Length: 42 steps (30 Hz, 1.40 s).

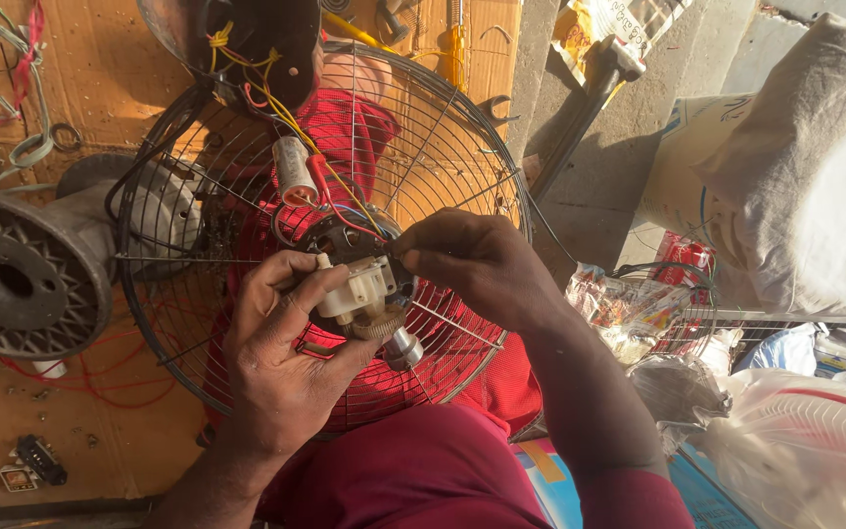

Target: The person repairs an electric fan while seated on the ground with it on their lap. They manipulate the oscillator knob and gear assembly by hand, unscrew parts using a screwdriver, reposition the motor housing, and route and attach the wiring around the housing and guard.

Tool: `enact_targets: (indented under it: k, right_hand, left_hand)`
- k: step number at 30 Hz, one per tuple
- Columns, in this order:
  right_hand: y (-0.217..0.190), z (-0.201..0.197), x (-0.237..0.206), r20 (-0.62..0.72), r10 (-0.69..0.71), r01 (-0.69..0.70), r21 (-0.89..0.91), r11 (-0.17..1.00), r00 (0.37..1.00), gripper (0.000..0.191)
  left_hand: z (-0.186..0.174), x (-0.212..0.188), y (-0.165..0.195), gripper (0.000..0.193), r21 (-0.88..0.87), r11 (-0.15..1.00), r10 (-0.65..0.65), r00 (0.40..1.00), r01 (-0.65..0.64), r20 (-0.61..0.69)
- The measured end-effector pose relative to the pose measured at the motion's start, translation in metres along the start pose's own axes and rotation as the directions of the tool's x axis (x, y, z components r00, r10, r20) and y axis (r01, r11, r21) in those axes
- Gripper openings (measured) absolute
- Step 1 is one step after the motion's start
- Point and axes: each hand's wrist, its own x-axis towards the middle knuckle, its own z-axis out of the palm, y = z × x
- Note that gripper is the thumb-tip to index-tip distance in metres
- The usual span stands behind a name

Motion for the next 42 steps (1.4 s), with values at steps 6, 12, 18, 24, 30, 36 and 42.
enact_targets:
  k: [6,12,18,24,30,36,42]
  right_hand:
    - [-0.006,0.005,0.003,-0.013,0.031,-0.032,-0.041,0.999,0.999,0.021]
    - [-0.002,0.005,0.004,-0.036,0.077,-0.074,0.082,0.994,0.996,0.021]
    - [-0.002,0.007,0.004,0.022,0.081,-0.082,0.065,0.995,0.996,0.02]
    - [-0.007,0.01,0.01,0.032,0.092,-0.09,-0.044,0.995,0.995,0.02]
    - [-0.018,0.011,0.022,-0.001,0.112,-0.11,-0.216,0.97,0.994,0.022]
    - [-0.024,0.002,0.025,0.003,0.087,-0.08,-0.366,0.927,0.996,0.025]
    - [-0.022,-0.002,0.03,-0.006,0.027,-0.027,-0.419,0.908,1.0,0.025]
  left_hand:
    - [0.0,-0.003,0.002,0.065,0.008,1.0,-0.012,1.0,0.012,-0.021]
    - [0.001,-0.005,0.001,0.064,0.001,1.0,-0.016,0.999,0.016,-0.029]
    - [-0.002,-0.005,-0.002,0.066,-0.037,0.999,0.025,1.0,-0.025,-0.017]
    - [-0.003,-0.004,-0.002,0.067,-0.005,1.0,0.005,1.0,-0.005,-0.006]
    - [-0.007,-0.001,-0.001,0.069,0.012,1.0,0.017,1.0,-0.017,-0.001]
    - [0.004,0.005,-0.007,0.07,0.012,0.999,0.049,0.998,-0.049,-0.03]
    - [0.008,0.009,-0.015,0.07,-0.067,0.997,-0.025,1.0,0.024,-0.014]
